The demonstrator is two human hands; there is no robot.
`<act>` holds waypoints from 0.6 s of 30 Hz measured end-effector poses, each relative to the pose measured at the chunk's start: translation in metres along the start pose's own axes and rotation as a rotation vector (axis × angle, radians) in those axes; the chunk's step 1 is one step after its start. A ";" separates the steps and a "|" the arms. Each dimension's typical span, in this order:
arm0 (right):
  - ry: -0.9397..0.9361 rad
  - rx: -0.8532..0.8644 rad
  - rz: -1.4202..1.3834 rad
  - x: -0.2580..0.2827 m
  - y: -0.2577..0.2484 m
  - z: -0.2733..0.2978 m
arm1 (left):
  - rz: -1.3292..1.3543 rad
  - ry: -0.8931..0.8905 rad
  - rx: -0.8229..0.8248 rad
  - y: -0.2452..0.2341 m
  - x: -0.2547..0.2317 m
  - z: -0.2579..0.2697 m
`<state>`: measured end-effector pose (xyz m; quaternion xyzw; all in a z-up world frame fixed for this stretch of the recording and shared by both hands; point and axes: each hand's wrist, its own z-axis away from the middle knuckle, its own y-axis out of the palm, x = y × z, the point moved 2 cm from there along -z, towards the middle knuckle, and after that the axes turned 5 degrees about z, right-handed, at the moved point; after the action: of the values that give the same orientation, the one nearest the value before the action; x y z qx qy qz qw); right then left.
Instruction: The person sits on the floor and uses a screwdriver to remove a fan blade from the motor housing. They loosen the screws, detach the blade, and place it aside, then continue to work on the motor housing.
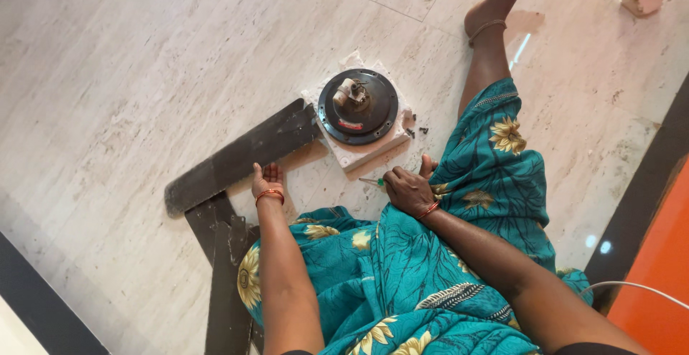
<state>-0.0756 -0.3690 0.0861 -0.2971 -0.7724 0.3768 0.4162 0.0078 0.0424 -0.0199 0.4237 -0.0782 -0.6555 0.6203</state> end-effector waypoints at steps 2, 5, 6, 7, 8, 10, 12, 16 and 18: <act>-0.003 -0.009 0.016 0.000 0.002 0.000 | -0.028 0.014 0.046 0.007 -0.002 0.000; -0.006 -0.014 -0.003 -0.001 0.002 0.002 | -0.036 0.096 0.050 0.015 -0.007 0.000; 0.003 -0.005 -0.001 -0.002 0.002 0.002 | -0.032 0.135 0.039 0.016 -0.009 0.001; 0.007 0.006 0.000 -0.003 0.003 0.002 | -0.024 0.172 -0.008 0.014 -0.012 0.002; 0.011 0.017 0.001 -0.003 0.004 0.002 | -0.015 0.208 -0.056 0.012 -0.016 0.004; 0.016 0.014 0.004 -0.003 0.004 0.001 | -0.007 0.263 -0.110 0.008 -0.028 0.010; 0.017 0.003 0.001 -0.003 0.004 0.002 | -0.010 0.297 -0.124 0.001 -0.048 0.017; 0.014 -0.009 0.012 -0.003 0.005 0.003 | 0.056 0.416 -0.197 -0.024 -0.092 0.035; 0.012 -0.013 0.018 -0.004 0.005 0.004 | 0.115 0.453 -0.283 -0.044 -0.109 0.049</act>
<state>-0.0762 -0.3707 0.0788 -0.3089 -0.7697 0.3737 0.4153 -0.0711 0.1272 0.0328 0.4633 0.1311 -0.5124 0.7111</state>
